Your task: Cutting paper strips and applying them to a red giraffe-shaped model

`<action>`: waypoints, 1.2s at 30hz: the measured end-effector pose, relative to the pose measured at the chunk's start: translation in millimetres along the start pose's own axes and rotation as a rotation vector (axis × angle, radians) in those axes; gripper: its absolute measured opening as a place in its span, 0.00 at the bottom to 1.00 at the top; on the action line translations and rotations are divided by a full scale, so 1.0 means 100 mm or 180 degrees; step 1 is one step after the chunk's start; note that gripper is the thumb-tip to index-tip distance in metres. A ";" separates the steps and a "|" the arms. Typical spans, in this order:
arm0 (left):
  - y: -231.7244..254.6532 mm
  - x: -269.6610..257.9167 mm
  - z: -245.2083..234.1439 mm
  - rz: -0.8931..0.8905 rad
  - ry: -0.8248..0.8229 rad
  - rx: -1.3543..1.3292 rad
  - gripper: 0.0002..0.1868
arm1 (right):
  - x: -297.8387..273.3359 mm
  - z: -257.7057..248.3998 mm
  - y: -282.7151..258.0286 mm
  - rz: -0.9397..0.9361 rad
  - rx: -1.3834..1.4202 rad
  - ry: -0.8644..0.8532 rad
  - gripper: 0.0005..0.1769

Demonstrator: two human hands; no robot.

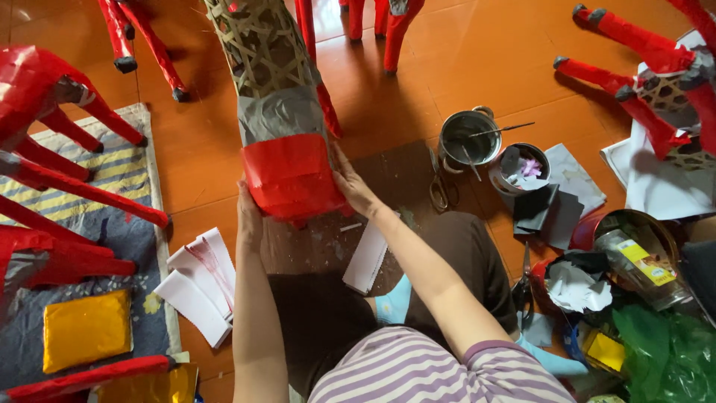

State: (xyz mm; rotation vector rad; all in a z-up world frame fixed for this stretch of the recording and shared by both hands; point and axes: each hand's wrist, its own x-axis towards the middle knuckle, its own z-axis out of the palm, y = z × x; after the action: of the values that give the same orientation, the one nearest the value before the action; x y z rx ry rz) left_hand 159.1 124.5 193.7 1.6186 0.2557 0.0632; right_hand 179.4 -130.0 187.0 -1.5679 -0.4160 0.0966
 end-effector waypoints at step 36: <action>-2.47 -1.55 1.09 -0.0151 -0.0081 0.2978 0.12 | -1.42 -2.27 0.88 0.2157 -0.2837 0.1615 0.15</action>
State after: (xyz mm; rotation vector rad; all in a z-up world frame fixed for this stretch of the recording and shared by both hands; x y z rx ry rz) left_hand -1.1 -2.6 -41.1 2.5382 0.3279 -0.1355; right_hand 136.7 -389.2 84.9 -2.4671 0.5748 0.0249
